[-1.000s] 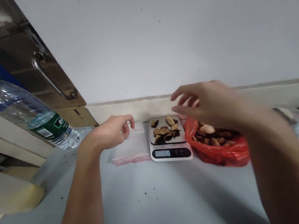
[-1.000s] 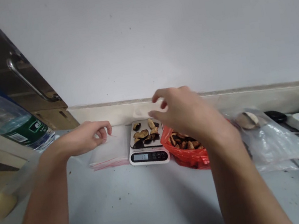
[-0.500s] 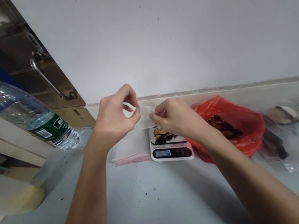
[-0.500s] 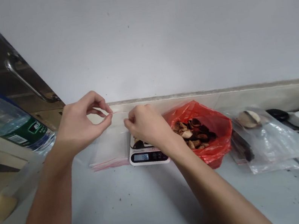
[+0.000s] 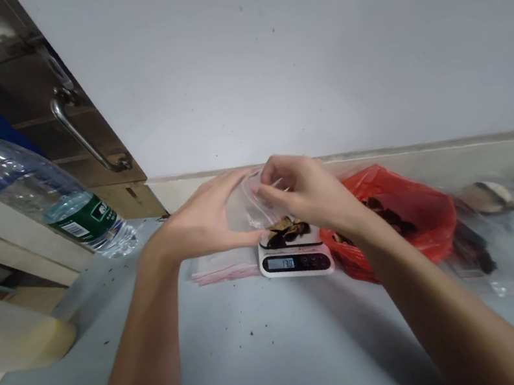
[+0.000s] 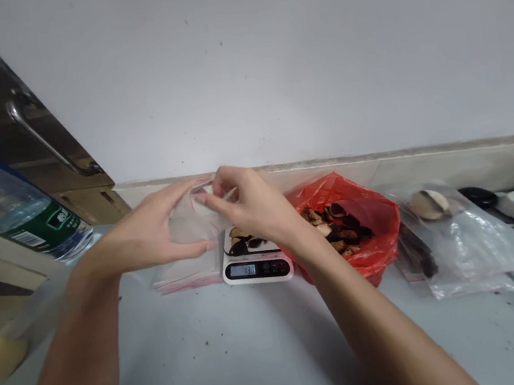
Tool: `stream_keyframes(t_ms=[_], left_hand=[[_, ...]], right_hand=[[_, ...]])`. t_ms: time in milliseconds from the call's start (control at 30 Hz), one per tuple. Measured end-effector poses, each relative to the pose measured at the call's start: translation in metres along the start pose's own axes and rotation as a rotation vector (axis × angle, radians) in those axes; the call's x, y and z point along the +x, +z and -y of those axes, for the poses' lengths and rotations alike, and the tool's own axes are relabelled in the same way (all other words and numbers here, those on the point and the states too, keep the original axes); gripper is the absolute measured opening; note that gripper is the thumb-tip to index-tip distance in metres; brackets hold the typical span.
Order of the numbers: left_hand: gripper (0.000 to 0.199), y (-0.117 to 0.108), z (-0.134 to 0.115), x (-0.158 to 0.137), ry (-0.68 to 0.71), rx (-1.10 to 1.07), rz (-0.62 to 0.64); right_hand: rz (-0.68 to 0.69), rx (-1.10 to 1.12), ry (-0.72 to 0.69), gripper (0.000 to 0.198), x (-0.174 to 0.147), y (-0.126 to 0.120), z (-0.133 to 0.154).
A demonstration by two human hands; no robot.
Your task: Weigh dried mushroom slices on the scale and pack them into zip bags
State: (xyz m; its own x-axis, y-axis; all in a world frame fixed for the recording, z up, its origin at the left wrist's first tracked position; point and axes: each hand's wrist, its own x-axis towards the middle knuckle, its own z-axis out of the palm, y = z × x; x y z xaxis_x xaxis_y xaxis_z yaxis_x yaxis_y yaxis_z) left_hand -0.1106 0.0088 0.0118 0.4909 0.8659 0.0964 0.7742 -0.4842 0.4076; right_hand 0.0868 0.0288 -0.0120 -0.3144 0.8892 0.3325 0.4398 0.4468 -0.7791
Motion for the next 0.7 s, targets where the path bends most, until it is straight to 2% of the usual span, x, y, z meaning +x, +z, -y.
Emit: stream_keyframes(t_ms=[67,100,233,300,467,700], left_hand=[[0.080,-0.005,0.003,-0.002,-0.084,0.055,-0.005],[0.083,-0.007,0.006,-0.003,-0.135,0.080,0.007],[0.094,-0.010,0.016,-0.005,-0.281,0.130,0.119],[0.096,-0.010,0.017,-0.005,-0.294,0.119,0.142],[0.095,-0.008,0.013,-0.003,-0.260,0.080,0.143],[0.092,-0.009,0.010,-0.006,-0.279,0.077,0.159]], right_hand=[[-0.035,-0.139,0.112,0.013,0.001,-0.004,-0.002],[-0.004,-0.219,0.163,0.009,0.000,-0.006,-0.003],[0.407,-0.442,0.229,0.024,-0.002,-0.006,-0.004],[0.517,-0.517,0.225,0.024,-0.003,0.000,-0.004],[0.534,-0.626,0.199,0.020,0.000,0.012,-0.009],[0.471,-0.646,0.248,0.032,0.002,0.002,-0.009]])
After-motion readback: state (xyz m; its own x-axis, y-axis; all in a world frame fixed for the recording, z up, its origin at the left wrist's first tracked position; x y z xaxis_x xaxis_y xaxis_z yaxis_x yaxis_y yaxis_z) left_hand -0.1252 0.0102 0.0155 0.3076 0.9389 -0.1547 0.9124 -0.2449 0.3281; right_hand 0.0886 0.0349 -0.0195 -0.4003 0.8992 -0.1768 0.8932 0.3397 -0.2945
